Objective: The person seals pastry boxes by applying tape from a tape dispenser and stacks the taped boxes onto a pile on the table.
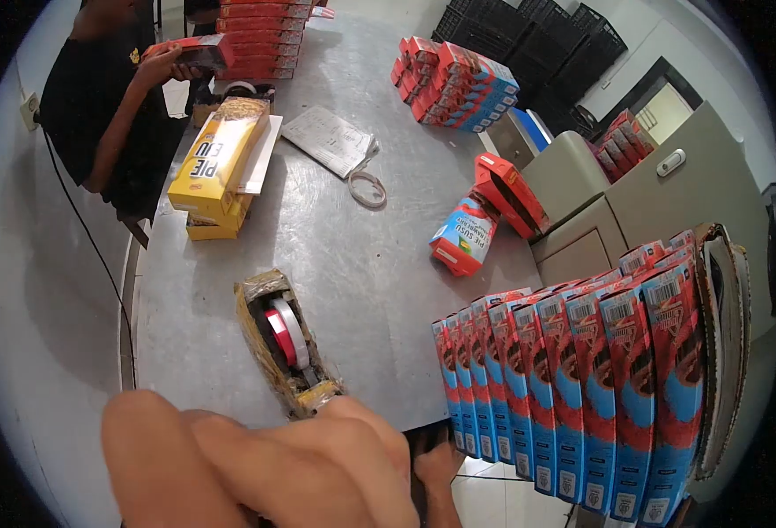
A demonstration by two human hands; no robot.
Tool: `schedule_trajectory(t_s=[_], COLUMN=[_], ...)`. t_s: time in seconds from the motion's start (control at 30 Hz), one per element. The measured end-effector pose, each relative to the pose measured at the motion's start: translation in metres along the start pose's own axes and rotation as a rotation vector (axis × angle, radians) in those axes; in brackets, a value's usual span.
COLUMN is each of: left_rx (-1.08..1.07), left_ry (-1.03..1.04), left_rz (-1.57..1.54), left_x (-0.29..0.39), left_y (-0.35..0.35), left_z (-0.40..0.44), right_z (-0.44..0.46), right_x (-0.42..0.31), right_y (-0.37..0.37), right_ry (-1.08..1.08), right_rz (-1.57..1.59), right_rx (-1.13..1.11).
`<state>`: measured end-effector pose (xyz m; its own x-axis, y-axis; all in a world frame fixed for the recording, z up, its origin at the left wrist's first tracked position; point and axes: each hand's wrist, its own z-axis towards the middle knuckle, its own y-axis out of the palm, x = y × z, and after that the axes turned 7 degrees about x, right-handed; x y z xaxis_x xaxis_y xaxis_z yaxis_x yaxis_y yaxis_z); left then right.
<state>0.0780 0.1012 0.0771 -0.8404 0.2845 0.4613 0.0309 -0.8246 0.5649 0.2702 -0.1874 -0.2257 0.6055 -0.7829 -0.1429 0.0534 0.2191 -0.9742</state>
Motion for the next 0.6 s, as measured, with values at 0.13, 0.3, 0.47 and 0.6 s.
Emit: schedule_trajectory(t_s=[0.13,0.3,0.47,0.6], left_rx=[-0.087,-0.001,0.231,0.184], left_ry=[0.331,0.067,0.309,0.143], left_rz=[-0.109,0.044,-0.096,0.117], left_x=[-0.033,-0.004,-0.032,-0.014], left_y=[-0.005,0.004,0.026,0.024], left_z=[0.002,-0.002,-0.015,-0.003], right_z=[0.003,0.001,0.0,-0.001], right_x=[-0.003,-0.002,0.007,0.007], right_y=[-0.008,-0.003,0.005,0.004], right_ry=[0.033,0.058,0.048,0.043], right_rz=[0.023,-0.036,-0.052,-0.04], right_rx=[-0.07,-0.088,-0.05,-0.06])
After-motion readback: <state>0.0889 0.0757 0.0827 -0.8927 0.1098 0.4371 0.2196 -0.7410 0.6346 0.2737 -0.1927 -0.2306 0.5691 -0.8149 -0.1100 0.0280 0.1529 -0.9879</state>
